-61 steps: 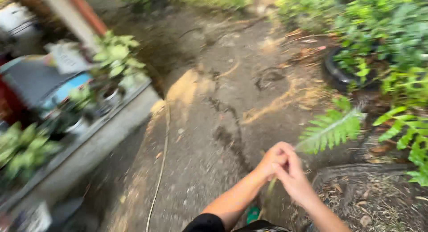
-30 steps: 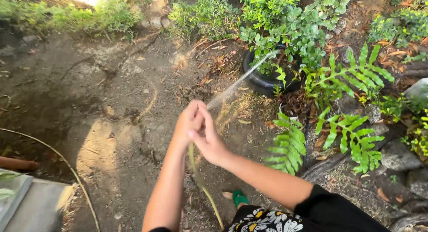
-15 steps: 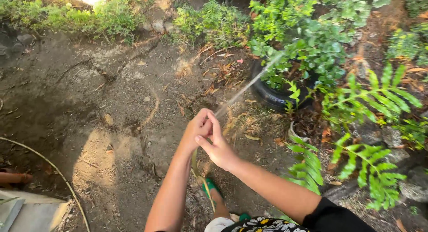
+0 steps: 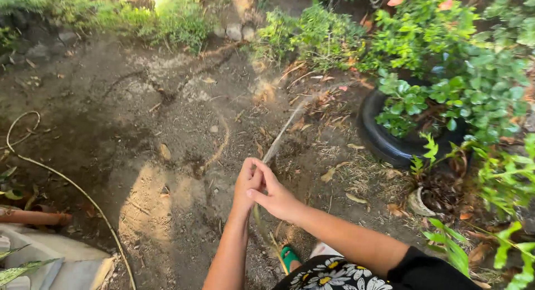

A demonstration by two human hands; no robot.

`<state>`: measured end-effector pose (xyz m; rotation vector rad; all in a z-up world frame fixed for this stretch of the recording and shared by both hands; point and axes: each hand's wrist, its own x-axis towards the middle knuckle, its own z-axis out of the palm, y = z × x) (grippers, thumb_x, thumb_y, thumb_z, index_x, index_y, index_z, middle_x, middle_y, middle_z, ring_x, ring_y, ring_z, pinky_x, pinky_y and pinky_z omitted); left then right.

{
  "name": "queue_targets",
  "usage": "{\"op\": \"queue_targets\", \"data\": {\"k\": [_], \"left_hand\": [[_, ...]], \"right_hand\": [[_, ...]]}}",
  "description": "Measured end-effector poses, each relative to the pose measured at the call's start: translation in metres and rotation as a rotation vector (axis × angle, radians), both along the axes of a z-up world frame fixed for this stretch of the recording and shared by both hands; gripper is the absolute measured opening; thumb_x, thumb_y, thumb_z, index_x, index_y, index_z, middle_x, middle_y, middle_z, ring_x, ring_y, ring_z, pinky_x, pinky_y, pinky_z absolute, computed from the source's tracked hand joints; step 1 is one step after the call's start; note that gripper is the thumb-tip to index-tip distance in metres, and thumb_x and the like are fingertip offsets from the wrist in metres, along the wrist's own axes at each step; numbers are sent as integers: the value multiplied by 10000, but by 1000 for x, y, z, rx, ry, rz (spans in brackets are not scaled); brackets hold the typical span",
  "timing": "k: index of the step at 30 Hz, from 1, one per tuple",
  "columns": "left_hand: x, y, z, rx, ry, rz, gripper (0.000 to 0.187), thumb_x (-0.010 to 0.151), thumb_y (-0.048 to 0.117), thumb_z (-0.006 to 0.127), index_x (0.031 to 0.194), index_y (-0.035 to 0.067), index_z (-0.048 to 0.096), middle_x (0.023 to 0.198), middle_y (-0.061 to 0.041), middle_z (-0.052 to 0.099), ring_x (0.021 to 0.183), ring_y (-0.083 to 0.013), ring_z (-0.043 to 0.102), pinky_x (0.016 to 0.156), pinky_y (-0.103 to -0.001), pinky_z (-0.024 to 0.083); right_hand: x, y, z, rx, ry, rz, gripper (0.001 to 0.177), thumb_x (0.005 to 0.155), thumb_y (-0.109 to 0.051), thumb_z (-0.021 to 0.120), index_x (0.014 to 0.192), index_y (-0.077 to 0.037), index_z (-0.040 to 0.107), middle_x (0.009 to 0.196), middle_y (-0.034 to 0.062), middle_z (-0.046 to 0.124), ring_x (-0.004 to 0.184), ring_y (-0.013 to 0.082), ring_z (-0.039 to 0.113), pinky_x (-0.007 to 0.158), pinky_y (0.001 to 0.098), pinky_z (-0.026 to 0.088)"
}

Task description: Watering several potted and ground plants using a garden hose.

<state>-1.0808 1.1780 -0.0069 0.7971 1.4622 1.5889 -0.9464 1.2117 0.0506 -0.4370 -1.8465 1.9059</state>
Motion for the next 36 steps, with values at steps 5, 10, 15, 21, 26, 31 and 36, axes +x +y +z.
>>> {"op": "queue_targets", "data": {"k": [5, 10, 15, 21, 26, 31, 36], "left_hand": [[-43, 29, -35, -136, 84, 120, 104, 1010, 154, 518, 1088, 95, 554, 727, 0, 591, 583, -81, 535, 497, -245, 439], [-99, 80, -67, -43, -10, 39, 161, 974, 91, 512, 1126, 103, 562, 750, 12, 568, 606, -66, 517, 516, -231, 431], [-174, 148, -49, -39, -140, 11, 145, 963, 61, 536, 1102, 74, 573, 784, -7, 598, 626, -72, 523, 520, -242, 428], [-252, 219, -47, -78, -115, 54, 206, 930, 51, 528, 1125, 90, 584, 793, -3, 608, 623, -72, 539, 517, -245, 443], [-305, 241, -31, -36, -100, 115, 149, 973, 93, 544, 1120, 72, 557, 772, -8, 599, 607, -78, 538, 510, -245, 442], [-364, 250, -44, -84, -8, 86, 189, 953, 84, 557, 1141, 76, 549, 772, -6, 596, 633, -70, 555, 524, -243, 457], [-447, 251, -82, 9, -118, 49, 147, 978, 89, 566, 1124, 78, 554, 792, -12, 593, 643, -75, 564, 526, -252, 476]], "right_hand": [[-48, 34, -24, -15, -64, 43, 824, 953, -142, 666, 1609, -105, 168, 1603, 168, 313, 1461, 281, 392, 1174, 415, 365], [-106, 86, -54, 6, -112, 22, 828, 950, -138, 671, 1596, -69, 158, 1658, 143, 199, 1481, 271, 342, 1172, 408, 361], [-180, 155, -38, -48, -109, 47, 812, 970, -155, 634, 1606, -82, 135, 1654, 148, 213, 1454, 266, 374, 1159, 400, 373], [-258, 223, -29, -80, -154, 56, 805, 979, -162, 632, 1617, -110, 143, 1608, 146, 288, 1428, 257, 395, 1151, 389, 369], [-314, 255, -19, -109, -140, 119, 781, 976, -151, 623, 1607, -104, 166, 1601, 113, 273, 1394, 223, 412, 1122, 381, 394], [-373, 264, -39, -184, -125, 132, 783, 971, -153, 617, 1615, -102, 174, 1545, 143, 354, 1329, 225, 460, 1092, 377, 410], [-446, 258, -45, -60, -77, 56, 725, 998, -154, 618, 1587, -46, 209, 1587, 117, 301, 1393, 202, 423, 1135, 372, 401]]}}
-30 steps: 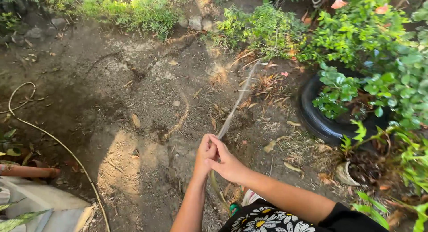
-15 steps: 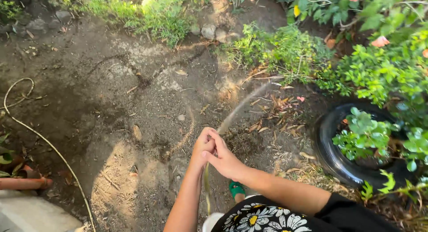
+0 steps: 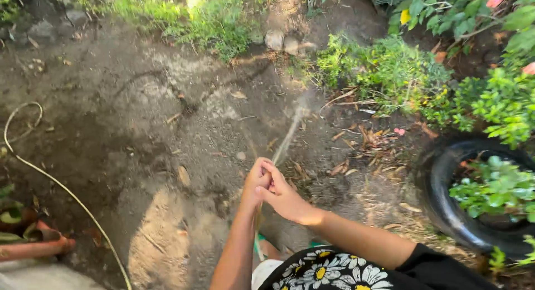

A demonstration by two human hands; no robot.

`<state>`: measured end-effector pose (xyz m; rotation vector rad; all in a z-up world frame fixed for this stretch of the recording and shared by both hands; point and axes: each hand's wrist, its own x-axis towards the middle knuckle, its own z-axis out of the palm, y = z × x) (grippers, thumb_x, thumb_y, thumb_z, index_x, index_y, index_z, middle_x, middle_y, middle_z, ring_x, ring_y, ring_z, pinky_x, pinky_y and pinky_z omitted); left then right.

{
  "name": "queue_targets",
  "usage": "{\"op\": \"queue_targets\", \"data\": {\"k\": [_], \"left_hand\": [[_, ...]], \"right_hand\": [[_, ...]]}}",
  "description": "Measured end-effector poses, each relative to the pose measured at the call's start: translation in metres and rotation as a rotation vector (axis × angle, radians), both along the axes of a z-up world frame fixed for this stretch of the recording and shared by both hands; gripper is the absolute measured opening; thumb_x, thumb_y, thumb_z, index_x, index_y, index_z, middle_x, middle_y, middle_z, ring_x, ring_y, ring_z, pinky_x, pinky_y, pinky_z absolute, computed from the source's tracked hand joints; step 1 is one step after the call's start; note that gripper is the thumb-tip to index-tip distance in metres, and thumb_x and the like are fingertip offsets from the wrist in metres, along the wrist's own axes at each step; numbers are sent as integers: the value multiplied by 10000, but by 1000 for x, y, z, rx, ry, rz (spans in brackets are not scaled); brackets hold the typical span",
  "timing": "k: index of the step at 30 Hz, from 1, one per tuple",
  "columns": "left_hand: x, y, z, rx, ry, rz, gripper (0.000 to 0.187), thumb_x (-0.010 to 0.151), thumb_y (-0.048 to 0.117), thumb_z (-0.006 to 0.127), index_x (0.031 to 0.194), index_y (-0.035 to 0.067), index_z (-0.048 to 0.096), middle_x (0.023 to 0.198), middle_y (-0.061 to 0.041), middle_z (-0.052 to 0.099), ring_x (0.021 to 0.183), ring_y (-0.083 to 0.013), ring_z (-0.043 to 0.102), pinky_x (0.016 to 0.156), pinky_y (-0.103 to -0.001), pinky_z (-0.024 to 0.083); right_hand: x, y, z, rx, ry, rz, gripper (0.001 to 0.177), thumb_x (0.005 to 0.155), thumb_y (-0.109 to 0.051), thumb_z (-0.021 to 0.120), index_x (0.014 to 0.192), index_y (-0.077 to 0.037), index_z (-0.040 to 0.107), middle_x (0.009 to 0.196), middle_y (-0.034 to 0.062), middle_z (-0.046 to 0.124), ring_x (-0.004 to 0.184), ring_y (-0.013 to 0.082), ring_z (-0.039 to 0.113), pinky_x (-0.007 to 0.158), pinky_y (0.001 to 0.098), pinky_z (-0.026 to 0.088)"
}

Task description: Watering several potted and ground plants using a garden hose.

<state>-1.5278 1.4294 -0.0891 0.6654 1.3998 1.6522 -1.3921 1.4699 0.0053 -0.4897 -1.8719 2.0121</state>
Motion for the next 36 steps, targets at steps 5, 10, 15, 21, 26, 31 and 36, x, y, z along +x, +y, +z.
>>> {"op": "queue_targets", "data": {"k": [5, 10, 15, 21, 26, 31, 36], "left_hand": [[-65, -11, 22, -93, 85, -31, 147, 953, 55, 571, 1096, 85, 592, 789, 3, 582, 630, -70, 550, 516, -248, 464], [-117, -10, 20, -141, 15, 118, 98, 1007, 116, 591, 1103, 99, 576, 755, 4, 614, 603, -62, 555, 495, -241, 445], [-172, -2, 25, 17, 3, 393, 72, 1040, 127, 534, 1090, 86, 502, 762, -27, 644, 582, -79, 566, 480, -246, 471], [-262, 17, 13, 3, 14, 516, 77, 1042, 129, 535, 1084, 74, 502, 753, -17, 608, 580, -71, 535, 469, -258, 465], [-355, 42, -16, -107, 96, 517, 98, 1013, 140, 556, 1092, 84, 537, 749, -23, 621, 584, -79, 553, 483, -261, 469], [-425, 66, 1, -75, 132, 540, 110, 1038, 158, 581, 1069, 58, 547, 758, -27, 605, 609, -79, 533, 494, -258, 434], [-493, 87, -20, -42, -25, 584, 99, 1003, 148, 521, 1096, 126, 490, 752, -17, 610, 592, -80, 544, 493, -264, 456]], "right_hand": [[-68, -14, -3, 10, -45, -16, 762, 992, -172, 636, 1598, -41, 193, 1563, 168, 331, 1403, 242, 427, 1141, 399, 403], [-134, -6, 4, -151, -35, 1, 991, 909, -160, 682, 1618, -75, -6, 1568, 206, 364, 1391, 265, 463, 1117, 390, 421], [-207, 24, -1, -183, -55, 105, 1145, 822, -137, 764, 1586, -15, -80, 1584, 203, 350, 1363, 299, 494, 1088, 398, 448], [-299, 49, -22, -210, -13, 217, 1012, 857, -128, 765, 1604, 12, 97, 1574, 168, 375, 1398, 244, 459, 1131, 378, 416], [-383, 79, -33, -324, 78, 303, 901, 882, -121, 733, 1611, 19, 222, 1536, 181, 414, 1366, 253, 469, 1109, 382, 425], [-460, 109, -24, -370, 16, 337, 937, 886, -122, 733, 1602, -39, 133, 1567, 147, 376, 1398, 231, 433, 1098, 386, 430], [-524, 127, -7, -372, -4, 387, 991, 904, -107, 688, 1618, -70, 1, 1621, 153, 308, 1410, 257, 444, 1130, 396, 409]]}}
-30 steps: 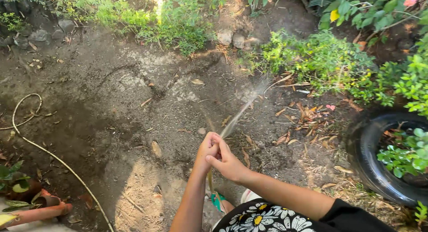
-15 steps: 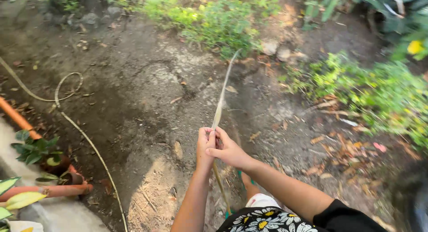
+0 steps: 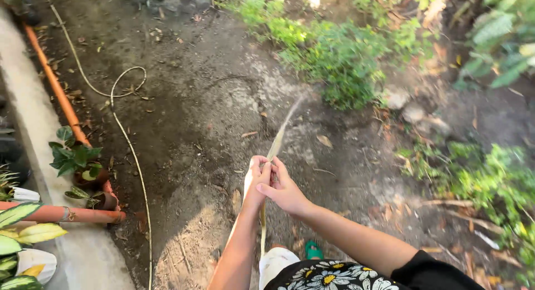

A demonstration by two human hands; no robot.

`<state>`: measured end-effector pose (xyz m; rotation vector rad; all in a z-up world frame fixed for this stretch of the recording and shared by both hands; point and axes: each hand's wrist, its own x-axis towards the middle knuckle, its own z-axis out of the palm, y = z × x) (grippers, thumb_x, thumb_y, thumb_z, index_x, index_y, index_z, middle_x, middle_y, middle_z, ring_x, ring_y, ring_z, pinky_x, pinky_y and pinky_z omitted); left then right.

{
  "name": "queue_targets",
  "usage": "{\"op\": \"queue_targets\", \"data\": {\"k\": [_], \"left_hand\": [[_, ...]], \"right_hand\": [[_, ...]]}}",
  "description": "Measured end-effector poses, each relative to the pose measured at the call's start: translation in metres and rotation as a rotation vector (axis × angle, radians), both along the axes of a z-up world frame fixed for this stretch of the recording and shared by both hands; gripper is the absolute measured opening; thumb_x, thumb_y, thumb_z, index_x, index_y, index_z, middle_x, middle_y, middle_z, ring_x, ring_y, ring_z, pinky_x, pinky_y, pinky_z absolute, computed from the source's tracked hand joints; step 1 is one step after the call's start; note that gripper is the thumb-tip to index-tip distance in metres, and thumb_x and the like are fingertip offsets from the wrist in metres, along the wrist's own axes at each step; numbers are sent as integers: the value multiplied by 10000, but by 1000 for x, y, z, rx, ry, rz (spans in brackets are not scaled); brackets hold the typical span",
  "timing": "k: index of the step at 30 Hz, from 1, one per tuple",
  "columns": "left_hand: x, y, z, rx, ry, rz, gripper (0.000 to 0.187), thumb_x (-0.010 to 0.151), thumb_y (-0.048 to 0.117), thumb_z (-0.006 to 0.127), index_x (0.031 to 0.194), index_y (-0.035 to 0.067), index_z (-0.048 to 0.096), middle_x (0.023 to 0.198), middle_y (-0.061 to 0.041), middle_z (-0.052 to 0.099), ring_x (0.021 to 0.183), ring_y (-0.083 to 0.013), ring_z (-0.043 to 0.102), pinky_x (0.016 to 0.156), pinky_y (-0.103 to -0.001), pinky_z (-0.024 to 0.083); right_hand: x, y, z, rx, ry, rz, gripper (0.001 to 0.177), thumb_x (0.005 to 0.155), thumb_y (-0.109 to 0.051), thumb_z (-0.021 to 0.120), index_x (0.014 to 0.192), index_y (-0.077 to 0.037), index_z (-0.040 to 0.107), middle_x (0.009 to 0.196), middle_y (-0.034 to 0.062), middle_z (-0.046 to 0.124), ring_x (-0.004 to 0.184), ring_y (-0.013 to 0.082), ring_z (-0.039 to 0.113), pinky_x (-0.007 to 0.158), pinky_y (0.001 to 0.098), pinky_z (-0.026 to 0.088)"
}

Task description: Watering several potted and ground plants using a garden hose.

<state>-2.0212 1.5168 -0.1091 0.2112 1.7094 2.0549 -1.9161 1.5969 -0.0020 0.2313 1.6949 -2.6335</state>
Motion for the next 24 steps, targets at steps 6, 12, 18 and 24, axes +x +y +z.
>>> {"op": "queue_targets", "data": {"k": [6, 12, 18, 24], "left_hand": [[-107, 1, -38, -23, 313, 290, 95, 1044, 148, 555, 1128, 114, 529, 765, -13, 569, 646, -73, 530, 546, -250, 447], [-223, -31, 10, -158, 214, 171, 82, 1020, 161, 532, 1071, 97, 536, 753, -8, 606, 625, -83, 575, 523, -252, 492], [-335, -70, 64, -122, 210, 182, 123, 1048, 177, 521, 1086, 61, 532, 775, -11, 633, 651, -79, 600, 546, -246, 501], [-438, -91, 90, -258, 225, 290, 139, 1013, 169, 518, 1102, 64, 533, 747, -27, 694, 623, -93, 635, 533, -261, 508]], "right_hand": [[-101, 2, -3, 52, 11, 55, 960, 902, -54, 649, 1607, -57, -3, 1638, 141, 286, 1404, 270, 453, 1134, 406, 407], [-242, -20, -59, 36, 99, 43, 910, 915, -40, 640, 1621, -17, 67, 1644, 148, 292, 1443, 252, 418, 1158, 392, 390], [-372, -55, -28, 40, 10, 85, 943, 882, -68, 650, 1605, -66, 45, 1636, 106, 304, 1365, 263, 503, 1111, 400, 436], [-477, -75, 0, 94, 17, 139, 980, 862, -104, 719, 1601, -114, 75, 1622, 69, 308, 1302, 236, 522, 1077, 396, 459]]}}
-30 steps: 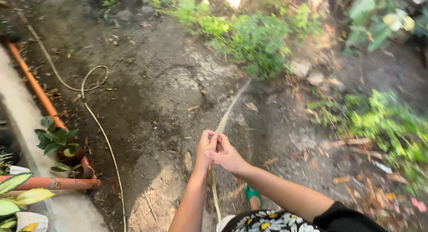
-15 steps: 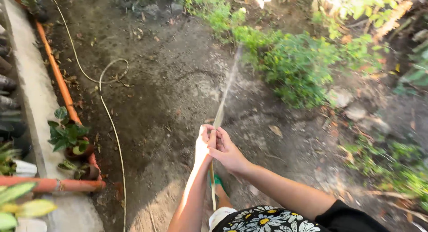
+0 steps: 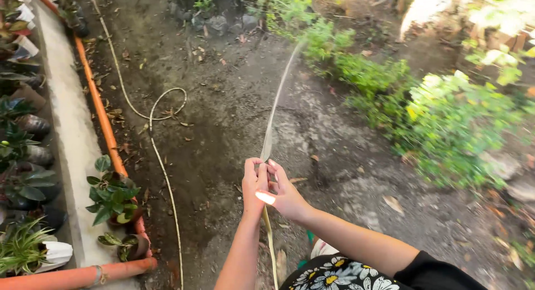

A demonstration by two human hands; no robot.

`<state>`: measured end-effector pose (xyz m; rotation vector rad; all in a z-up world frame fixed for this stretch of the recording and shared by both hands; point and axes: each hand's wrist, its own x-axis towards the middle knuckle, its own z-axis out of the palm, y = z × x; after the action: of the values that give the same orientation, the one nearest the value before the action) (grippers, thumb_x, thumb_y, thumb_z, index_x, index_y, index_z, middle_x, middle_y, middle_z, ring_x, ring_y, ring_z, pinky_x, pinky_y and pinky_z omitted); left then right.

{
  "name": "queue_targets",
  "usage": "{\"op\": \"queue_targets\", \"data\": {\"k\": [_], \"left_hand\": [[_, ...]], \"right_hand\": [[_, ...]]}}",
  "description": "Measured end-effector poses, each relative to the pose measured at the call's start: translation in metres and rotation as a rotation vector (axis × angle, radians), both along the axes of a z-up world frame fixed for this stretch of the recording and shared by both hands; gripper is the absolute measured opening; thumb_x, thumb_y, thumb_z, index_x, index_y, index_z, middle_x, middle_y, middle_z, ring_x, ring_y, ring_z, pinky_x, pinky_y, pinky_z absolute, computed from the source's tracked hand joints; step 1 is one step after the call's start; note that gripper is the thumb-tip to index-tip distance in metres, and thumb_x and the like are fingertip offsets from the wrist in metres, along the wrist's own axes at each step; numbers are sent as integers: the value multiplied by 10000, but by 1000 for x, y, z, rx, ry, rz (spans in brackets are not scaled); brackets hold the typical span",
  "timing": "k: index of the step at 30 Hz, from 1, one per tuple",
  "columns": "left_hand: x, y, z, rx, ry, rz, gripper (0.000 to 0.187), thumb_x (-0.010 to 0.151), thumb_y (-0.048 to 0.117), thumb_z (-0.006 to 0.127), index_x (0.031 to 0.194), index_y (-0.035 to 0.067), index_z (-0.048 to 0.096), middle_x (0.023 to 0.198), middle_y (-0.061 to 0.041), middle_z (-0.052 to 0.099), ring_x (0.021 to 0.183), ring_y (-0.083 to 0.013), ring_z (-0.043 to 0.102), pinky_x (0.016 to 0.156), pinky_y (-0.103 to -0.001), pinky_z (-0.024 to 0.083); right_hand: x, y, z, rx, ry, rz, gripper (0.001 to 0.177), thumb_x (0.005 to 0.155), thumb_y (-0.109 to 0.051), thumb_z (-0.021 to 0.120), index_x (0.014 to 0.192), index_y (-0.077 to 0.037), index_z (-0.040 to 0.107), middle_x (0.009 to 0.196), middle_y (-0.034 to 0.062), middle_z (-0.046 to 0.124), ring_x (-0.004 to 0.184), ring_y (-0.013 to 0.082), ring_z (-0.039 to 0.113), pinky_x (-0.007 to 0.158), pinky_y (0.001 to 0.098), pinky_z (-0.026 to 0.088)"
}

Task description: Watering several potted and ground plants using a garden hose.

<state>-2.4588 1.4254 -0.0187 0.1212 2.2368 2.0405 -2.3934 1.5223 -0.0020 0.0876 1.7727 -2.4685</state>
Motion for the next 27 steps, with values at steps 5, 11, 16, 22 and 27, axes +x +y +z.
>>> {"op": "queue_targets", "data": {"k": [5, 11, 16, 22, 27], "left_hand": [[-102, -3, -8, -77, 38, 125, 116, 1015, 166, 527, 1094, 87, 556, 739, -40, 691, 617, -97, 616, 531, -272, 485], [-243, 9, -7, -49, 102, 218, 103, 1024, 175, 539, 1087, 95, 560, 736, -32, 661, 639, -85, 599, 561, -269, 483], [-345, 5, 16, 12, 53, 217, 99, 1021, 183, 555, 1060, 93, 547, 729, -18, 646, 637, -87, 578, 572, -278, 481], [-461, -29, 10, 23, 116, 272, 68, 1012, 134, 566, 1064, 89, 568, 694, -21, 586, 632, -71, 543, 567, -250, 454], [-575, -72, 5, 256, -1, 206, 65, 1026, 128, 504, 1071, 124, 551, 685, 27, 540, 512, -35, 398, 437, -213, 294]], "right_hand": [[-109, 5, -17, -92, 111, 89, 851, 909, -123, 711, 1585, -88, 195, 1567, 106, 375, 1318, 243, 518, 1091, 402, 445], [-269, 30, -17, -296, 163, 235, 697, 958, -161, 694, 1533, -73, 311, 1543, 114, 416, 1368, 251, 503, 1114, 424, 431], [-380, 34, 1, -298, 38, 328, 681, 925, -188, 689, 1505, -103, 342, 1516, 101, 428, 1338, 254, 527, 1069, 455, 470], [-497, 20, 5, -194, -71, 349, 674, 923, -229, 658, 1516, -146, 348, 1528, 61, 429, 1346, 227, 527, 1078, 432, 473], [-615, 1, -27, -132, -136, 243, 635, 917, -234, 630, 1498, -164, 384, 1525, 36, 465, 1318, 209, 526, 1057, 425, 461]]}}
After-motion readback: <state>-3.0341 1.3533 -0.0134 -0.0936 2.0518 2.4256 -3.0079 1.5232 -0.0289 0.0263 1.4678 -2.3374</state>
